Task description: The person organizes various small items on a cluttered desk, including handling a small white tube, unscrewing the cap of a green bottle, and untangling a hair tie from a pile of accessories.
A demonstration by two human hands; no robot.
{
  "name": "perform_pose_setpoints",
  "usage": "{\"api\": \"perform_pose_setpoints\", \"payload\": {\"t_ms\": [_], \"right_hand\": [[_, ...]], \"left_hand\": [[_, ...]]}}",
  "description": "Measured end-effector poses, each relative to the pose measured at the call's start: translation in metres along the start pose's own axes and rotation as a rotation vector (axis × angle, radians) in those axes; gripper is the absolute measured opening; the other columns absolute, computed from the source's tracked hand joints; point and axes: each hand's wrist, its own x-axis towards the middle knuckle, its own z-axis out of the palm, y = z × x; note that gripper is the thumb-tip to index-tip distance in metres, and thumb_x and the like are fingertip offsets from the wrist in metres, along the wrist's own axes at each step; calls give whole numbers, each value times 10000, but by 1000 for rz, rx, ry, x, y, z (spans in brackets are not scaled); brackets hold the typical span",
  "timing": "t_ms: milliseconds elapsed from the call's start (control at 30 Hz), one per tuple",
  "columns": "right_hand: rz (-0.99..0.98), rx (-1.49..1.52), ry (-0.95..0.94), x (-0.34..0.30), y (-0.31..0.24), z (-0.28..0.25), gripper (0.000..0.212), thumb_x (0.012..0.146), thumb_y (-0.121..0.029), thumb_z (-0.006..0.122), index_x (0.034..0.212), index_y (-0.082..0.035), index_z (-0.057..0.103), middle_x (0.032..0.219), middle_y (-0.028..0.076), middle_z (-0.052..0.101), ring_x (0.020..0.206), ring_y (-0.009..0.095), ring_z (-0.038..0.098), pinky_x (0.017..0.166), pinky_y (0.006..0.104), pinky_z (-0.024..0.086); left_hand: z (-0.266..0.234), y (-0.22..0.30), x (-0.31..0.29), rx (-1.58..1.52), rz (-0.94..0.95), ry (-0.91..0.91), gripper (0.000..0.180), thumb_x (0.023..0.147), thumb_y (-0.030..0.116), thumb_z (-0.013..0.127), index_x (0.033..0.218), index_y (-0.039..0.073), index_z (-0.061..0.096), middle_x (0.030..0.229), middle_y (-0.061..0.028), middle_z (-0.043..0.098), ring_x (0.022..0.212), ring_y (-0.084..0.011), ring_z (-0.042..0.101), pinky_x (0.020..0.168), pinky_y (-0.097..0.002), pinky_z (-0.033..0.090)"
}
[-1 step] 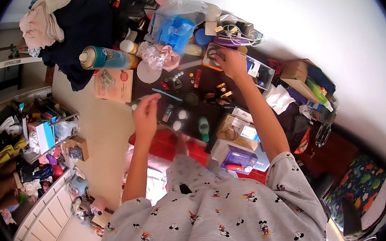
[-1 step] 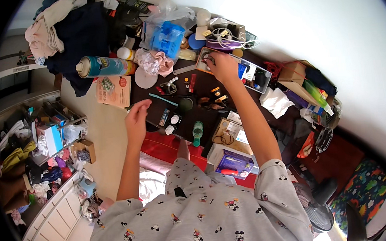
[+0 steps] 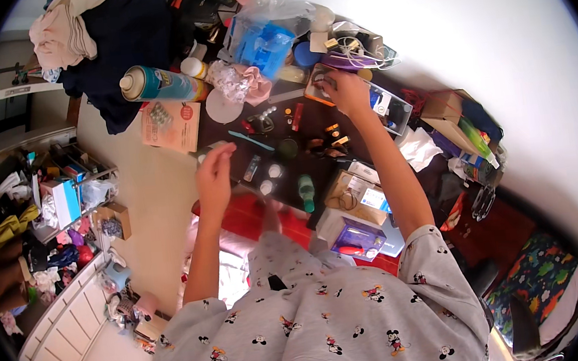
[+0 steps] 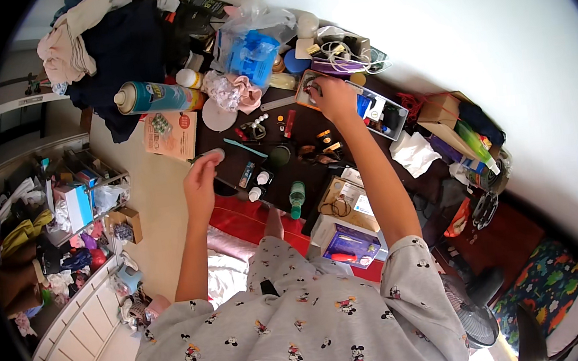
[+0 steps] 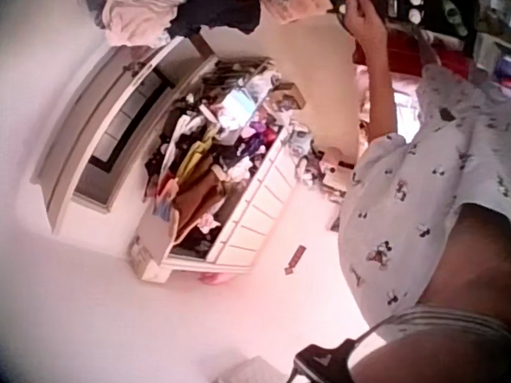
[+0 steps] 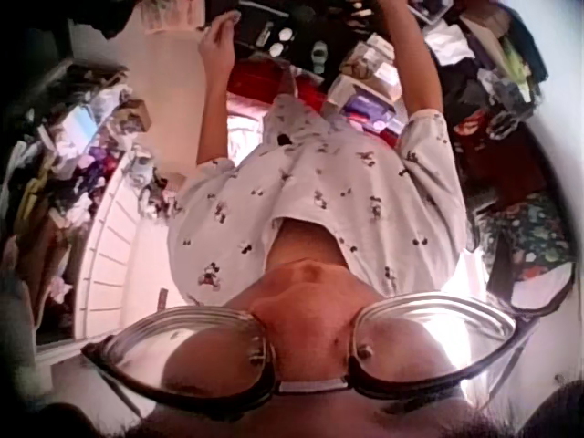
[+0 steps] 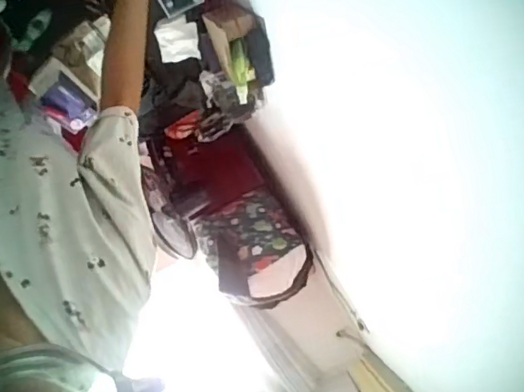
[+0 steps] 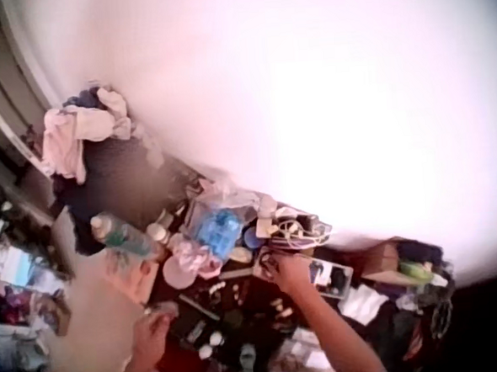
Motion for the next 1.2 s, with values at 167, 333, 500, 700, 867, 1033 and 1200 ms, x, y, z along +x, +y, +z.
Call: {"api": "perform_pose_setpoints", "payload": {"t_ms": [167,333,500,700,867,1033,1200], "right_hand": [[70,-264,-160,27,13,25,238,838,-346,649,989,-180,727,952,124,711,894,341,681,779,460,549],[143,-435,-252,47,7,39,251,836,-332,645,971,-130,709,950,147,704,933,325,680,781,457,553],[70,-442,-146,33,10,32,268,838,-341,642,928,-94,696,878,141,696,887,334,675,738,452,545],[115,-185,17,-27,-31,-25,234,842,-297,644,945,-93,695,882,141,696,825,334,673,707,455,533],[217,-3,120,-77,-25,-40,273,854,-311,653,1003,-87,699,916,124,701,809,334,670,703,421,526],[241,97,162,-110,-27,-43,267,851,-299,663,1009,-88,707,916,122,701,813,331,673,715,403,528],[238,215,226,-124,-26,-36,251,840,-274,684,998,-81,711,906,113,705,813,315,680,722,380,532]], "left_hand": [[-26,-14,-21,-15,-160,90,223,991,118,515,1122,5,657,1025,-64,689,938,-119,616,799,-245,474],[-12,-41,-5,164,-115,-87,230,918,79,617,1123,-22,650,962,-93,699,865,-141,639,756,-272,502],[40,-61,52,447,87,-166,296,838,84,671,1116,-14,648,951,-144,638,823,-289,622,752,-359,507],[78,-89,98,840,206,-67,488,783,322,738,1178,60,619,1093,-136,593,984,-363,550,840,-453,480],[88,-94,105,889,278,-171,460,760,337,755,1124,81,641,1056,-104,602,989,-336,553,826,-451,480],[93,-104,112,829,247,-230,314,777,237,752,1015,53,663,955,-122,634,928,-339,556,806,-440,469],[88,-104,118,733,304,-229,219,787,171,739,941,29,675,889,-150,642,899,-365,552,789,-450,446]]}}
